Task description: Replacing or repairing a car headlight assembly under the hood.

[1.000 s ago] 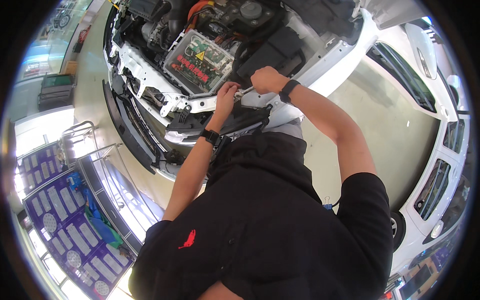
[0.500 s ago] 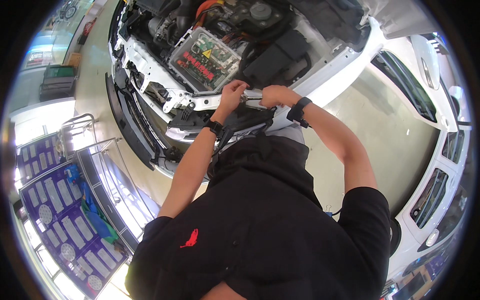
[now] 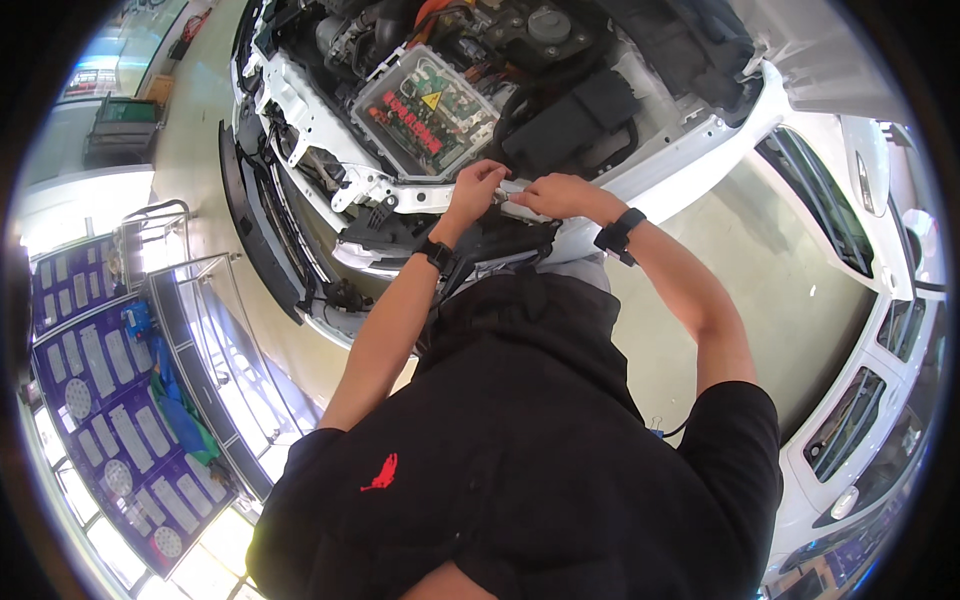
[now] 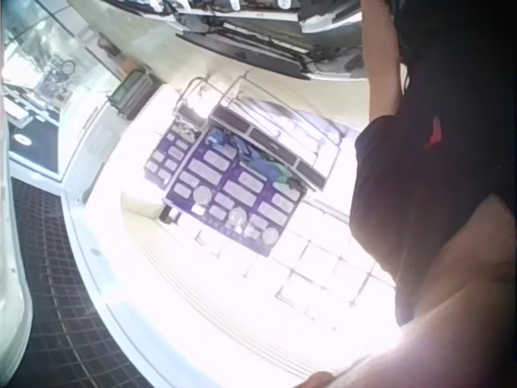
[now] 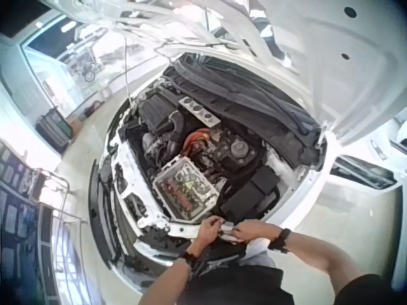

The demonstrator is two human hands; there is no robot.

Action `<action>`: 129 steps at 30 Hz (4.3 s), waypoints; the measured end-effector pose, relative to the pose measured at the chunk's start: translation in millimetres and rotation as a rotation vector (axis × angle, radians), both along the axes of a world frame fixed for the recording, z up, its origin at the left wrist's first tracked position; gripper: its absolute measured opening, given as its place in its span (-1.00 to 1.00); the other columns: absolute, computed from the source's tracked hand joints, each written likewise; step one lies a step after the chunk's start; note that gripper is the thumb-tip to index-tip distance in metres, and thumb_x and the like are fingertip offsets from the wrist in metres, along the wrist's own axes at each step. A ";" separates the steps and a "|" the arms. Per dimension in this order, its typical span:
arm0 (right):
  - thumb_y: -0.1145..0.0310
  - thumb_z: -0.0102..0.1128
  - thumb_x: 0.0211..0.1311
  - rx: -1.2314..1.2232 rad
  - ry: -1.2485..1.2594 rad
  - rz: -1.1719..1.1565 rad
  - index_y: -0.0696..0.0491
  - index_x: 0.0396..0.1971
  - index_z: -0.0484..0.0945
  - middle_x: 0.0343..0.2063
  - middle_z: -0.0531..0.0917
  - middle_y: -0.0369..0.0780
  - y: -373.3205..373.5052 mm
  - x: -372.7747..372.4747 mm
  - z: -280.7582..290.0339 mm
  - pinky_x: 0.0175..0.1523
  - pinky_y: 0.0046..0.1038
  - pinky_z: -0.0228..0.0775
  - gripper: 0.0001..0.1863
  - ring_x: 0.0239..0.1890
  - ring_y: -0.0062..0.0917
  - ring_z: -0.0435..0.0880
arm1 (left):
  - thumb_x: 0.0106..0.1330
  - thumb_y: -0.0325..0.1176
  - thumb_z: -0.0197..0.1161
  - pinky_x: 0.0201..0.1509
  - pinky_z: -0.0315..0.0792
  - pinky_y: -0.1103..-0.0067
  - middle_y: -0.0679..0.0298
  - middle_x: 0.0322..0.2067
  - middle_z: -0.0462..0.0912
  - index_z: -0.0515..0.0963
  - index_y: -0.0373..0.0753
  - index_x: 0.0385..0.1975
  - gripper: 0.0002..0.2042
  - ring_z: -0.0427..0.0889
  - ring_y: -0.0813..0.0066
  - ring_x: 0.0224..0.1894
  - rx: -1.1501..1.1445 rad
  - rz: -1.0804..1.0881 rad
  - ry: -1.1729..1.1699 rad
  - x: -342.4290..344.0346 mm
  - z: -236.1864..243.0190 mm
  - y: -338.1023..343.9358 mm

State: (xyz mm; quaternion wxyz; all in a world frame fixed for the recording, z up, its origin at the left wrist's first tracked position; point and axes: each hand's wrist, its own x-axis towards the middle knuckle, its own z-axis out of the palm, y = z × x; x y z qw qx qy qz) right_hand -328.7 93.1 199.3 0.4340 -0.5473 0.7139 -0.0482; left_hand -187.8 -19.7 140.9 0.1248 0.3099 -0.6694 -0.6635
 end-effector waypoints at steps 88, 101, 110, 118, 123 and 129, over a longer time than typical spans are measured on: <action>0.35 0.03 -0.03 0.455 -1.161 -1.175 -0.09 -0.81 0.18 -0.86 0.11 -0.42 22.8 117.4 -36.4 -0.53 -0.52 0.06 -0.71 -0.80 -0.66 0.08 | -0.10 -0.20 0.09 -0.40 0.44 0.34 0.10 -0.63 0.56 0.58 -0.23 -0.66 -0.76 0.54 0.12 -0.53 -0.632 -0.846 -0.227 -6.2 37.7 -15.3; 0.34 0.01 -0.06 0.401 -1.189 -1.358 -0.08 -0.83 0.12 -0.87 0.07 -0.40 13.6 145.4 -40.6 -0.49 -0.53 0.09 -0.70 -0.78 -0.63 0.07 | -0.10 -0.20 0.10 -0.40 0.45 0.35 0.10 -0.64 0.56 0.58 -0.22 -0.67 -0.77 0.54 0.12 -0.54 -0.614 -0.812 -0.217 -6.0 29.1 -14.1; 0.33 -0.04 -0.06 0.306 -1.238 -1.386 -0.12 -0.86 0.08 -0.88 0.04 -0.40 8.5 157.6 -43.3 -0.51 -0.50 0.09 -0.68 -0.79 -0.62 0.07 | -0.02 -0.16 0.11 -0.41 0.39 0.33 0.10 -0.65 0.53 0.54 -0.25 -0.69 -0.73 0.51 0.11 -0.51 -0.587 -0.745 -0.186 -7.8 23.2 -11.0; 0.32 -0.05 -0.08 0.203 -1.277 -1.488 -0.09 -0.81 0.12 -0.88 0.07 -0.39 -0.2 170.0 -56.0 -0.54 -0.49 0.11 -0.74 -0.81 -0.62 0.08 | 0.00 -0.16 0.12 -0.40 0.39 0.33 0.10 -0.65 0.53 0.54 -0.26 -0.68 -0.73 0.52 0.10 -0.51 -0.602 -0.797 -0.210 -11.1 35.3 -18.5; 0.30 -0.06 0.01 0.231 -1.271 -1.441 -0.12 -0.84 0.08 -0.89 0.08 -0.40 -2.1 165.3 -46.8 -0.51 -0.48 0.14 -0.66 -0.82 -0.61 0.09 | 0.04 -0.15 0.09 -0.38 0.38 0.32 0.07 -0.64 0.53 0.53 -0.28 -0.67 -0.70 0.52 0.08 -0.51 -0.632 -0.753 -0.159 -9.1 31.8 -15.0; 0.31 -0.07 0.07 0.323 -1.290 -1.219 -0.09 -0.81 0.13 -0.88 0.08 -0.39 17.7 143.8 -49.0 -0.58 -0.49 0.15 -0.69 -0.82 -0.62 0.13 | 0.03 -0.15 0.09 -0.34 0.40 0.33 0.04 -0.63 0.53 0.54 -0.30 -0.64 -0.70 0.53 0.07 -0.49 -0.483 -0.548 -0.175 -6.3 27.9 -2.6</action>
